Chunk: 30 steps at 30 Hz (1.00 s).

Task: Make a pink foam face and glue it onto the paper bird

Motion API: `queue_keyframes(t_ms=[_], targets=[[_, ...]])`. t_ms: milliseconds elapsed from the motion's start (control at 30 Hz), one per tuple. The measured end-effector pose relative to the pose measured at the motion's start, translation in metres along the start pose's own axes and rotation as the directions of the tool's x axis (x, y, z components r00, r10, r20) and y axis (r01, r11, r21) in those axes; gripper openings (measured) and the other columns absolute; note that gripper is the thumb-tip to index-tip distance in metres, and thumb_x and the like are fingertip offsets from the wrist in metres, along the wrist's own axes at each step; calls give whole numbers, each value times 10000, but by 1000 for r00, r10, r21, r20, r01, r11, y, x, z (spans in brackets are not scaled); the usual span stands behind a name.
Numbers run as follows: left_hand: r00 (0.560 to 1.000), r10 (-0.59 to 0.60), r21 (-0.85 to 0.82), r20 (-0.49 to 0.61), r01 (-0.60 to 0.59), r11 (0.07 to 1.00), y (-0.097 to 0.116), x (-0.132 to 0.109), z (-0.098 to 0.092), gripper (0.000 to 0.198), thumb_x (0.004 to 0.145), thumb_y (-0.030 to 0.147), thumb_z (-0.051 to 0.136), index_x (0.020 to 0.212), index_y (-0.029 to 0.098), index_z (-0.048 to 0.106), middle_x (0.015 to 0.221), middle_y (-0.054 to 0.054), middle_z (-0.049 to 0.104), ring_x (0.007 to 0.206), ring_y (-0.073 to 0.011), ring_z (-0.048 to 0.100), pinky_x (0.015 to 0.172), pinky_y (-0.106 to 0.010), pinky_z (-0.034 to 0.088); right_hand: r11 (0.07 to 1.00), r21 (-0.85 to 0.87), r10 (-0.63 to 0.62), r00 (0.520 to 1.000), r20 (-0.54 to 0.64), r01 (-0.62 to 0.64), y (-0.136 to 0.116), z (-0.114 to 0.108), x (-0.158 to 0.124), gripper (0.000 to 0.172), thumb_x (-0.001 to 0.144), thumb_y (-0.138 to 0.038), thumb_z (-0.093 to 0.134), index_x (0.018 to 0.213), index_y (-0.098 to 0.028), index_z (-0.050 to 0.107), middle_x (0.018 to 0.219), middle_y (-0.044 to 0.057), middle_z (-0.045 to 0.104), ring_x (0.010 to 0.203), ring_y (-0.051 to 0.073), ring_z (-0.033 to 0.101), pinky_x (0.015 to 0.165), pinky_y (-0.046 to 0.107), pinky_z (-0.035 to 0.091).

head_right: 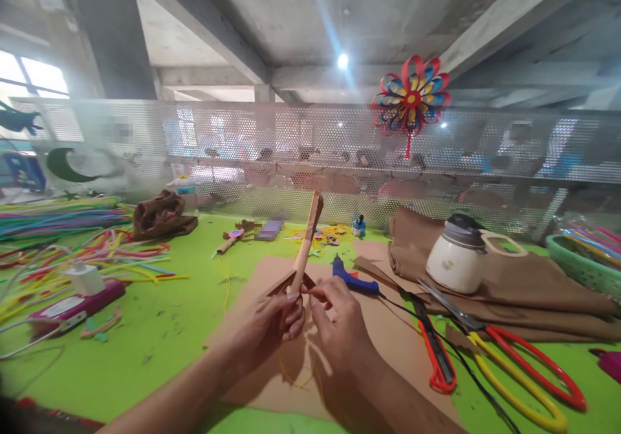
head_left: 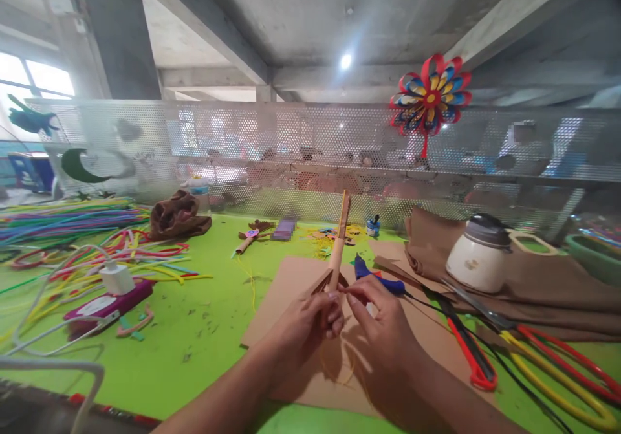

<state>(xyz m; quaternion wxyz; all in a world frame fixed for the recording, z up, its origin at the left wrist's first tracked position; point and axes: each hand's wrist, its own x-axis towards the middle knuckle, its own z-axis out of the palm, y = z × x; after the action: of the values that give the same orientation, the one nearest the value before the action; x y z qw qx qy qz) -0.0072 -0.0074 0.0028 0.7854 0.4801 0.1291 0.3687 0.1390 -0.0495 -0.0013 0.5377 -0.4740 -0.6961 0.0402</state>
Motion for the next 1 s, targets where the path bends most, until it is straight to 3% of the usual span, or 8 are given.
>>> queue_keyframes(t_ms=[200, 400, 567, 800, 1000], targets=[[999, -10, -43, 48, 12, 999, 0, -1, 2, 187, 907, 267, 435, 921, 107, 531, 547, 43, 375, 489, -78, 402, 495, -215, 276, 999, 25, 32, 999, 15, -32, -6, -3, 1, 178, 850, -191, 487, 724, -158, 608, 699, 28, 536, 659, 147, 528, 621, 288, 442], [997, 10, -64, 70, -6, 998, 6, -4, 8, 217, 941, 253, 377, 935, 102, 534, 544, 47, 353, 483, -77, 417, 498, -209, 280, 999, 15, 47, 995, -83, -46, 4, -18, 8, 140, 852, -225, 489, 800, -159, 600, 820, 61, 560, 804, 181, 523, 742, 322, 418], [996, -6, -78, 92, 14, 997, 6, -3, 8, 239, 941, 274, 364, 898, 111, 533, 536, 42, 365, 473, -85, 442, 477, -200, 272, 995, 32, 94, 993, -67, -92, 13, -31, 18, 143, 828, -261, 526, 766, -172, 620, 804, 57, 579, 805, 193, 527, 735, 315, 414], [998, 30, -78, 61, -25, 997, 10, -4, 8, 254, 940, 283, 351, 968, 111, 537, 585, 3, 450, 540, -122, 497, 509, -218, 329, 960, 158, 255, 958, -135, -233, 14, -38, 20, 239, 834, -368, 507, 742, -170, 604, 738, 38, 584, 716, 173, 541, 678, 281, 413], [994, 112, -56, 12, -111, 992, 16, -4, 9, 255, 925, 315, 402, 986, 119, 552, 619, -20, 498, 602, -144, 523, 592, -257, 383, 880, 293, 420, 901, -110, -375, 10, -24, 15, 335, 851, -434, 457, 665, -177, 563, 583, -6, 499, 587, 139, 463, 579, 255, 375]])
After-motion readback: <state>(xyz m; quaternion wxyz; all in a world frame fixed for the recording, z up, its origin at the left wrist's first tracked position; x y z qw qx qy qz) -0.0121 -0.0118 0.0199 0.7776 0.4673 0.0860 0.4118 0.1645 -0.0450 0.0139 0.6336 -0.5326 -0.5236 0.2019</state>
